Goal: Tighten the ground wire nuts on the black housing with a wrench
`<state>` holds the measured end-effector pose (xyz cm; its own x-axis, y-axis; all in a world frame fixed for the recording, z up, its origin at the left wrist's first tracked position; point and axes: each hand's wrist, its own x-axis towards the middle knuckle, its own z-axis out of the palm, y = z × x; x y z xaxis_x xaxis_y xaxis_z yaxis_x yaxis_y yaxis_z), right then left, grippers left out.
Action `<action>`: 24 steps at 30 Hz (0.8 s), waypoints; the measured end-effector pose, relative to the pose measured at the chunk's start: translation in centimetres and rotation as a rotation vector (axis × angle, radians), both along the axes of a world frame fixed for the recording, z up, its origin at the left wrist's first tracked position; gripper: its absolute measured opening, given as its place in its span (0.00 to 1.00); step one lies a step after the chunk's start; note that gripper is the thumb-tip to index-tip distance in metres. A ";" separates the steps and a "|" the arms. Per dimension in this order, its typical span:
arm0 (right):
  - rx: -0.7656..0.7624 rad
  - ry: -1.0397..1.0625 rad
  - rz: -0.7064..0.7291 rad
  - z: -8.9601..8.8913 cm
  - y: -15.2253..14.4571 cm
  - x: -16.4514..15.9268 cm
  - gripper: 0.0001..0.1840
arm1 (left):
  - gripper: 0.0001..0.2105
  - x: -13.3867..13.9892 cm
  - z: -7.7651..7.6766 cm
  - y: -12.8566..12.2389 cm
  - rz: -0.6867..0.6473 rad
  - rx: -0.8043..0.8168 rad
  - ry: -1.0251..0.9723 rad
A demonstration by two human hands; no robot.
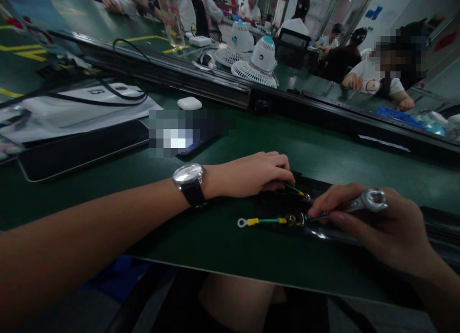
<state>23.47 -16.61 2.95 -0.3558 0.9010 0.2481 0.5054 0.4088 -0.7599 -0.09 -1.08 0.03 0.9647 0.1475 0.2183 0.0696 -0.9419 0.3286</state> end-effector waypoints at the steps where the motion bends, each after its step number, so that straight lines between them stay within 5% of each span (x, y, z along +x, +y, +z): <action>1: -0.002 -0.007 -0.019 -0.1 -0.1 0.1 0.11 | 0.14 0.0 0.0 0.0 -0.002 0.003 -0.002; 24: -0.024 -0.050 0.100 0.3 0.3 0.0 0.15 | 0.12 0.2 -0.4 0.1 -0.010 0.032 -0.023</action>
<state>23.49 -16.35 3.22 -0.4554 0.8660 0.2064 0.5005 0.4407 -0.7451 0.08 -0.96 -0.33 0.9607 0.1307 0.2450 0.0531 -0.9525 0.2998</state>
